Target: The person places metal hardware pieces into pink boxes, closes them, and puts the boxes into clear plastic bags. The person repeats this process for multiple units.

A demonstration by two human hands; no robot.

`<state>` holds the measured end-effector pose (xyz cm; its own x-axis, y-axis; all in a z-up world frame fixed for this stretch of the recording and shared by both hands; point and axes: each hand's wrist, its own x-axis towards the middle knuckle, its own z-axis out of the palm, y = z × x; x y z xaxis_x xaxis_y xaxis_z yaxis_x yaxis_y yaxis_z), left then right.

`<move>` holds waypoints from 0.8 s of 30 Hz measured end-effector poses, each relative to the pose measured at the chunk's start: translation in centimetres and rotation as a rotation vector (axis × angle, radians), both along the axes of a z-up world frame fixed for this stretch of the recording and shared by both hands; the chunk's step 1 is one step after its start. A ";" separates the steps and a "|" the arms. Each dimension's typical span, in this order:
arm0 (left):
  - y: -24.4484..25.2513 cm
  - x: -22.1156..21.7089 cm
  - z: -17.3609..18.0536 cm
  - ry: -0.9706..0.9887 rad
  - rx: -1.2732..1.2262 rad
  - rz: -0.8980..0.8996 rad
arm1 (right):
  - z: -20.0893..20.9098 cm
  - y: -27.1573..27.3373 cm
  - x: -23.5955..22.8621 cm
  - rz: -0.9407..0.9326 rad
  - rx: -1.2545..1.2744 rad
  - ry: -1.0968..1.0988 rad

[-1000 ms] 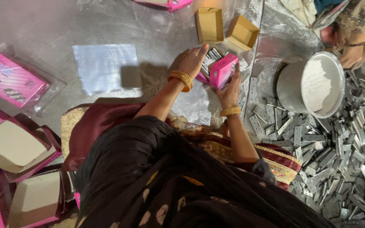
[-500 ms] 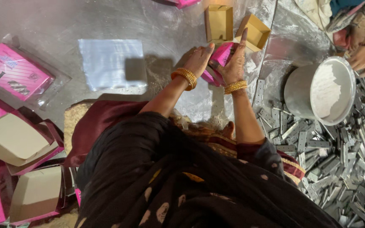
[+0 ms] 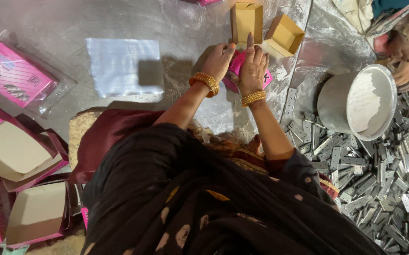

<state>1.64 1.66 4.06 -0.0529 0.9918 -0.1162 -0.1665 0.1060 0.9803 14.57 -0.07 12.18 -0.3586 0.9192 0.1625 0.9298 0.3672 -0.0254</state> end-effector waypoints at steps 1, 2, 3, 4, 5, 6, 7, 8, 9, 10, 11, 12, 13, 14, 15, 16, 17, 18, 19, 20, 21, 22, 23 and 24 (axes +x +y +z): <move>0.0 -0.3 0.4 -0.025 -0.028 0.026 | -0.2 0.1 -0.4 -0.024 0.029 -0.049; 0.3 -0.8 0.8 -0.015 -0.088 -0.011 | -0.3 0.4 -0.8 -0.061 -0.005 -0.114; 0.3 -0.9 1.2 -0.011 -0.151 -0.052 | -0.3 0.6 -0.9 -0.101 -0.042 -0.186; 0.1 -1.0 1.5 -0.006 -0.214 -0.094 | -0.3 0.6 -0.9 -0.140 -0.080 -0.258; 0.1 -1.1 1.9 0.090 -0.190 -0.078 | -0.2 0.9 -1.0 -0.124 -0.089 -0.268; 0.0 -1.2 2.3 0.187 -0.165 -0.063 | 0.0 1.2 -1.2 -0.109 -0.098 -0.279; -0.2 -1.4 2.8 0.284 -0.139 -0.047 | 0.3 1.4 -1.3 -0.093 -0.106 -0.288; -0.4 -1.6 3.2 0.271 -0.086 -0.001 | 0.5 1.5 -1.6 -0.099 -0.141 -0.302; -0.6 -1.8 3.5 0.256 -0.031 0.046 | 0.8 1.7 -1.8 -0.103 -0.175 -0.318; -0.9 -1.9 3.9 0.241 0.023 0.093 | 1.0 1.7 -2.1 -0.107 -0.209 -0.334; -1.0 -2.4 4.3 0.309 -0.041 0.061 | 1.2 1.6 -2.5 -0.113 -0.240 -0.297; -1.2 -2.9 4.7 0.377 -0.105 0.028 | 1.4 1.5 -2.8 -0.118 -0.272 -0.260; -1.3 -2.7 5.0 0.435 -0.165 -0.016 | 1.9 1.2 -2.4 -0.135 -0.302 -0.231; -1.5 -2.4 5.2 0.400 -0.189 0.007 | 2.3 1.0 -1.7 -0.081 -0.297 -0.171; -1.0 -2.6 5.4 0.372 -0.204 0.038 | 2.8 1.4 -1.4 -0.020 -0.282 -0.103; -0.4 -2.7 5.6 0.344 -0.219 0.069 | 3.4 2.0 -0.9 0.041 -0.266 -0.036; -0.4 -2.7 5.3 0.398 -0.211 0.079 | 3.8 2.4 -0.1 -0.060 -0.378 0.013; -0.4 -2.5 4.9 0.453 -0.204 0.090 | 4.5 3.0 1.0 -0.160 -0.491 0.062; -0.6 -2.7 4.3 0.510 -0.200 0.102 | 4.7 3.3 1.6 -0.257 -0.608 0.111; -0.9 -2.7 3.6 0.561 -0.241 -0.045 | 4.4 3.7 1.8 -0.202 -0.635 0.192; -1.2 -2.3 3.2 0.607 -0.276 -0.201 | 4.4 3.9 2.2 -0.155 -0.657 0.273; -1.2 -2.0 2.9 0.651 -0.311 -0.358 | 4.2 3.8 2.4 -0.109 -0.678 0.354; -1.3 -1.8 2.6 0.640 -0.265 -0.359 | 3.9 3.2 2.5 -0.115 -0.699 0.438; -1.4 -1.9 2.4 0.630 -0.220 -0.360 | 3.4 2.2 2.4 -0.122 -0.720 0.521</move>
